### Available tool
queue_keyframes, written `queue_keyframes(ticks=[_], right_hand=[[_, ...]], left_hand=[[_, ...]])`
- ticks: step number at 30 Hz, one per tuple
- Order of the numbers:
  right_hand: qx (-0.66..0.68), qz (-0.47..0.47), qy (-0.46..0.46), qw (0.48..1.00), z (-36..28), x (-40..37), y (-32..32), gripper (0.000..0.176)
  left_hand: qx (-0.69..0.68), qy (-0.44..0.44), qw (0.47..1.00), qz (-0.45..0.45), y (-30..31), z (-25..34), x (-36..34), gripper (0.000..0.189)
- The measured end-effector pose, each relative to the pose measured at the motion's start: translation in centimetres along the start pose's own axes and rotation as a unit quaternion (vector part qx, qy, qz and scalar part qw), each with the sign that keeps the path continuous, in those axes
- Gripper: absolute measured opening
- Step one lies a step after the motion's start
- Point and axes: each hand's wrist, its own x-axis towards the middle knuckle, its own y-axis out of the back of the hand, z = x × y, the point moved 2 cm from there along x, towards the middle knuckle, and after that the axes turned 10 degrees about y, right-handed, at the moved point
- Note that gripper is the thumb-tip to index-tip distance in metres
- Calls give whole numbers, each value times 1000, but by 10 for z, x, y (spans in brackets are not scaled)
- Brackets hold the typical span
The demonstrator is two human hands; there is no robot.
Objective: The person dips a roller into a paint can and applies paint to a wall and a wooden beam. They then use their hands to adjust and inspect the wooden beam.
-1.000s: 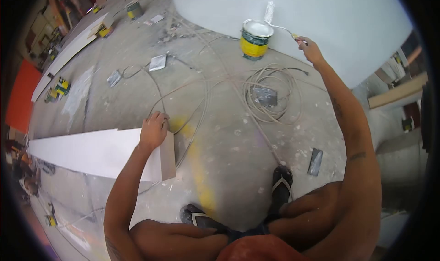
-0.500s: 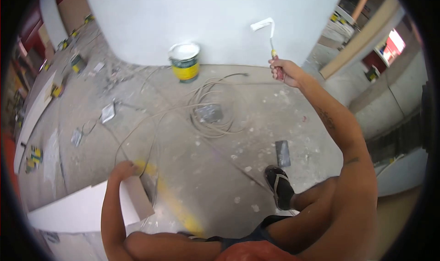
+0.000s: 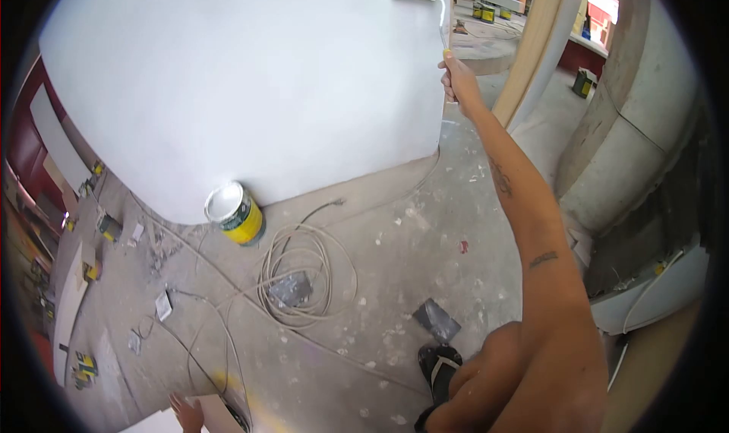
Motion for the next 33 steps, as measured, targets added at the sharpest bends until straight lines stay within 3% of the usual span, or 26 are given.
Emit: queue_keyframes(ticks=[1, 2, 3, 5, 7, 9, 10, 13, 16, 17, 18, 20, 23, 25, 28, 30, 31, 32, 33], right_hand=[[6, 8, 0, 1000, 13, 7, 9, 49], [-95, 12, -12, 995, 30, 6, 16, 52], [-196, 14, -28, 980, 55, 0, 23, 54], [-343, 40, 51, 937, 154, -31, 47, 57], [-308, 14, 44, 950, 232, -59, 69, 57], [-287, 31, -5, 957, 215, -76, 65, 57], [-248, 33, -38, 967, 194, -74, 58, 58], [-185, 53, 10, 981, 137, -27, 37, 58], [-237, 67, 151, 957, 53, 72, 31, 57], [-212, 59, 105, 970, 2, 101, 24, 57], [-218, 78, 146, 962, -8, 159, 26, 56], [-146, 33, 116, 982, -139, 169, 10, 56], [-82, 14, 135, 987, -227, 233, 9, 55], [-46, 16, 94, 994, -257, 258, 11, 54], [-135, 20, 146, 980, -232, 259, 22, 60], [-275, 100, 303, 907, -152, 269, 36, 65], [-329, 74, 241, 910, -122, 232, 39, 66], [-303, 88, 290, 903, -66, 208, 49, 61], [-312, 95, 210, 922, -17, 173, 57, 55]], left_hand=[[3, -4, 1000, 8, 19, 13, 11, 67], [52, 32, 976, -210, 31, 18, 20, 90], [100, 67, 899, -420, 39, 19, 22, 119], [99, 66, 889, -442, 49, 17, 25, 117], [142, 41, 863, -484, 40, 20, 33, 121], [169, 33, 901, -398, 36, 23, 27, 102], [159, 35, 905, -393, 33, 32, 31, 102], [121, 40, 917, -377, 22, 62, 44, 101], [89, 34, 923, -372, 14, 94, 50, 100], [81, 32, 924, -371, 13, 103, 52, 100], [74, 28, 926, -370, 16, 113, 53, 100], [58, 22, 929, -364, 12, 132, 64, 99], [35, 21, 934, -355, 12, 152, 73, 98], [20, 24, 936, -351, 9, 159, 73, 97], [6, 26, 937, -348, 9, 159, 69, 96], [2, 34, 939, -342, 17, 150, 65, 96], [2, 37, 940, -340, 18, 143, 63, 95], [5, 38, 940, -339, 22, 136, 61, 95], [11, 38, 940, -338, 26, 128, 59, 95]])
